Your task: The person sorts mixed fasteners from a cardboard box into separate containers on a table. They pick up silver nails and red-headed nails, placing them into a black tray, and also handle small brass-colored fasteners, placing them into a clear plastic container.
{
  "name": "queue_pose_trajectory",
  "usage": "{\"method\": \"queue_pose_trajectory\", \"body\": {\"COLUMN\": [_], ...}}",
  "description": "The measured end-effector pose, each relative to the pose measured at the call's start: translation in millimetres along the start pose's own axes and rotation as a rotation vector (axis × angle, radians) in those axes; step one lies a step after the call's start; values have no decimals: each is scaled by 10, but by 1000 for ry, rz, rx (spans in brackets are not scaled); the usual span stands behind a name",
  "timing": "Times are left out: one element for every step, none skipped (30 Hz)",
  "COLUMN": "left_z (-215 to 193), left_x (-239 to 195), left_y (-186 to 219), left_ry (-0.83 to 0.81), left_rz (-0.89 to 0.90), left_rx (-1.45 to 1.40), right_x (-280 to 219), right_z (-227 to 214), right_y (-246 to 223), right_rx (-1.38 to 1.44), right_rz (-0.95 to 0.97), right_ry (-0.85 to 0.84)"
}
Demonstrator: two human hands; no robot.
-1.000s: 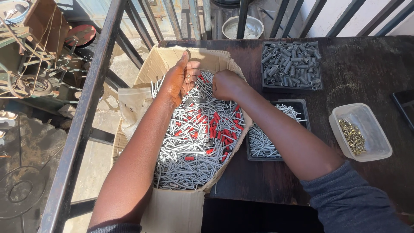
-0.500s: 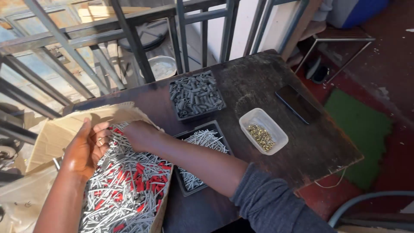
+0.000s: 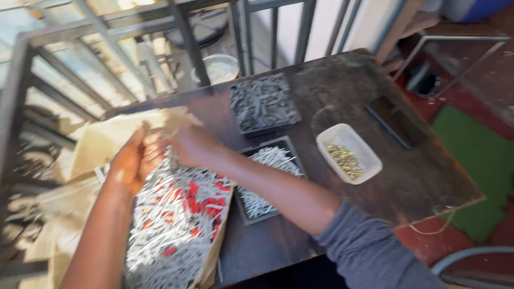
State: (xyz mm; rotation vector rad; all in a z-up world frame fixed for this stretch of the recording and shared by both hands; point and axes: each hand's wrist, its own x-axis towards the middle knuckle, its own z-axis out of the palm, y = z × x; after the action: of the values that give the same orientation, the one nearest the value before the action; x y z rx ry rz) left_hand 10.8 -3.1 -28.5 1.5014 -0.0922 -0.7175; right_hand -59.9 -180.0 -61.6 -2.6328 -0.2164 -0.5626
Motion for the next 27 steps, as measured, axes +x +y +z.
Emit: {"method": "queue_pose_trajectory", "body": {"left_z": [58,117,177,179,187,290,257,293,342,326,323,347,293,245,204,200,197,201,164,162,154,169,178,175,157,147,140], "left_x": [-166,-321,-437,-500,-543,-519,-536,-546,-544,-544,-542,-507,-370,-248,-123,-96,-59,-19,-3,-120,-223,-268,-310,-281,-218,-186,-155], "left_y": [137,243,355,329,310,294,342,331,322,322,334,398,361,301,255,171,91,-1,253,237,205,199,198,322,322,275,229], "left_ry": [62,5,-52,7,-97,-222,-184,-221,-257,-246,-289,-341,-338,-371,-402,-405,-243,-83,-88,-3,83,85,95,106,110,106,103], "left_rz": [-9,-11,-14,-12,-37,-59,-53,-66,-77,-73,-132,-183,-171,-186,-200,-174,-126,-74,-44,-5,33,7,20,62,63,76,89], "left_rx": [-1,-1,-2,-12,-13,-16,-30,-48,-67,-74,-74,-67,-67,-13,41,57,52,41,50,28,7,2,-36,-73,-77,-87,-98], "right_x": [-49,-11,106,84,73,39,111,83,56,49,44,62,83,67,57,57,60,49,197,115,30,28,21,136,189,182,170], "right_z": [-220,-388,-546,-750,-962,-1245,-1261,-1292,-1330,-1306,-1298,-1334,-1361,-1378,-1406,-1405,-1405,-1406,-1486,-1475,-1444,-1248,-1048,-894,-714,-518,-325], "right_y": [4,-41,-72,-177,-247,-221,-265,-269,-257,-299,-334,-347,-385,-427,-464,-495,-521,-547,-575,-626,-666,-555,-448,-322,-177,-44,88], "right_rx": [48,53,57,95,419,721,736,782,828,829,811,786,781,801,820,808,771,732,720,511,304,314,105,-116,-117,-284,-451], "right_rz": [-36,8,54,11,47,98,71,105,140,130,132,131,120,110,100,80,126,171,150,125,97,112,52,-28,-32,-47,-64], "right_ry": [-18,16,47,28,-58,-153,-180,-219,-259,-269,-287,-293,-291,-297,-303,-283,-218,-153,-132,-209,-288,-307,-364,-400,-402,-439,-474]}}
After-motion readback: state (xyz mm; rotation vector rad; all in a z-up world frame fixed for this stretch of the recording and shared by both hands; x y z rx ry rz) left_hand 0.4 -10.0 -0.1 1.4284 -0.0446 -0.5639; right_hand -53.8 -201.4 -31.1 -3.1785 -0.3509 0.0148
